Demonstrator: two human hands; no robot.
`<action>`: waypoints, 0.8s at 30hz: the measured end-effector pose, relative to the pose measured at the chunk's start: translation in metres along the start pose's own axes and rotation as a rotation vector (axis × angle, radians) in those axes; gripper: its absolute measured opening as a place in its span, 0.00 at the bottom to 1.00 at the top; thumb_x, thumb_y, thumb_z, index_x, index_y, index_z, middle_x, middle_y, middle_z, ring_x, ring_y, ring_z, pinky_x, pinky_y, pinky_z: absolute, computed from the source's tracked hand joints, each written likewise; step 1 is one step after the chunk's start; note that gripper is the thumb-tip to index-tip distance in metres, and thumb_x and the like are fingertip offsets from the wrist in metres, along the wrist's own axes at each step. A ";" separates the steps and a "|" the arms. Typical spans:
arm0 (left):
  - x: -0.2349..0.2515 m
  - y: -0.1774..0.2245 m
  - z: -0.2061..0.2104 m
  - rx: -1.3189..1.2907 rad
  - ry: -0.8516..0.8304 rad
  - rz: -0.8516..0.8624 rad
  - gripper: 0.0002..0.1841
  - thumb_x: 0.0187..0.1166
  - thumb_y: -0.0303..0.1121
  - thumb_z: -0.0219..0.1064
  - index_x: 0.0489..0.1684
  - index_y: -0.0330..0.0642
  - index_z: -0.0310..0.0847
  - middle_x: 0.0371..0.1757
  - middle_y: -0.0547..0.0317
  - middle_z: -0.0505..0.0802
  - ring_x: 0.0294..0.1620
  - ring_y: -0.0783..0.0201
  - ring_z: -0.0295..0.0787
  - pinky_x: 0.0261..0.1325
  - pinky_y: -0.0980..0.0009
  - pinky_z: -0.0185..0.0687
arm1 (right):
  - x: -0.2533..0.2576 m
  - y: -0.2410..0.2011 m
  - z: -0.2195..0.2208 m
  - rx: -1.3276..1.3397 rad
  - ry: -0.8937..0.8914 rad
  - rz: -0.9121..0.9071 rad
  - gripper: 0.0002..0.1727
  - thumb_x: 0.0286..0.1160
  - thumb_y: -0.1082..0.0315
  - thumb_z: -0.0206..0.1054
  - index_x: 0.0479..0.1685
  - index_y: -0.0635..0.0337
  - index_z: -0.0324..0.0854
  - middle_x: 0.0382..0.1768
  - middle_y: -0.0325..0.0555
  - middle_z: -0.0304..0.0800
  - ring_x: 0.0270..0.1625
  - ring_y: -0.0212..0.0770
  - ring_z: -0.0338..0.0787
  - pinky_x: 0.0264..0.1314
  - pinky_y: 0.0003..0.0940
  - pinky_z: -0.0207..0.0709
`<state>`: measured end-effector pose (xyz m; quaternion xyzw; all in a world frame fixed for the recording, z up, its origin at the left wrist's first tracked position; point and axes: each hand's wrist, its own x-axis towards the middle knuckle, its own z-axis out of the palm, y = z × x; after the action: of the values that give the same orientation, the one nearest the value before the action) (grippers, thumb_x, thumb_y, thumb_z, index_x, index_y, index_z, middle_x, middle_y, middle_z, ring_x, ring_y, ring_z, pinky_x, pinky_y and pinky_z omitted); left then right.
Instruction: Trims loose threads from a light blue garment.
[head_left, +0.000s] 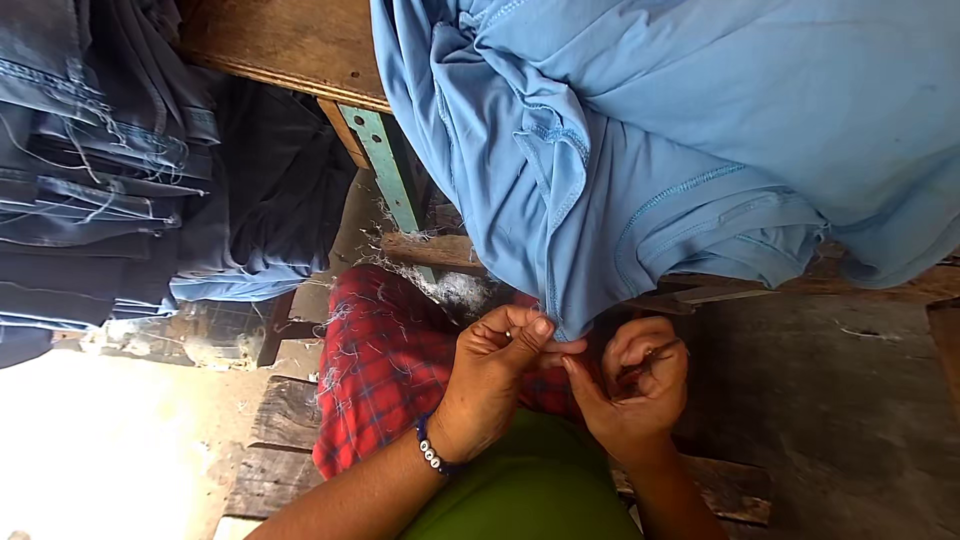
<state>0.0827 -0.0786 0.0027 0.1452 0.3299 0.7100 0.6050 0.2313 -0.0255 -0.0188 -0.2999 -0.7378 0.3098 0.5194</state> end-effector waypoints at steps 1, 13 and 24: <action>0.000 0.000 0.000 0.017 0.012 0.016 0.08 0.83 0.18 0.60 0.38 0.35 0.85 0.38 0.43 0.97 0.39 0.56 0.99 0.51 0.65 0.94 | 0.002 0.000 0.001 0.009 0.003 -0.005 0.19 0.63 0.71 0.77 0.43 0.52 0.68 0.44 0.35 0.72 0.37 0.17 0.72 0.39 0.07 0.69; 0.007 -0.005 -0.009 0.623 -0.076 0.611 0.03 0.78 0.21 0.70 0.41 0.32 0.90 0.40 0.57 0.95 0.40 0.67 0.95 0.47 0.69 0.95 | 0.039 -0.034 0.011 0.227 -0.075 0.417 0.02 0.78 0.71 0.69 0.40 0.58 0.87 0.25 0.27 0.81 0.19 0.15 0.69 0.20 0.09 0.64; 0.005 0.009 0.005 0.254 -0.098 0.191 0.06 0.85 0.20 0.61 0.42 0.38 0.84 0.37 0.55 0.97 0.39 0.65 0.97 0.51 0.67 0.95 | 0.032 -0.035 0.006 0.030 -0.067 0.225 0.13 0.64 0.77 0.75 0.48 0.71 0.83 0.38 0.40 0.93 0.32 0.19 0.87 0.36 0.12 0.84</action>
<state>0.0772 -0.0728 0.0113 0.2855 0.3718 0.7091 0.5267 0.2124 -0.0235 0.0252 -0.3625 -0.7119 0.3868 0.4607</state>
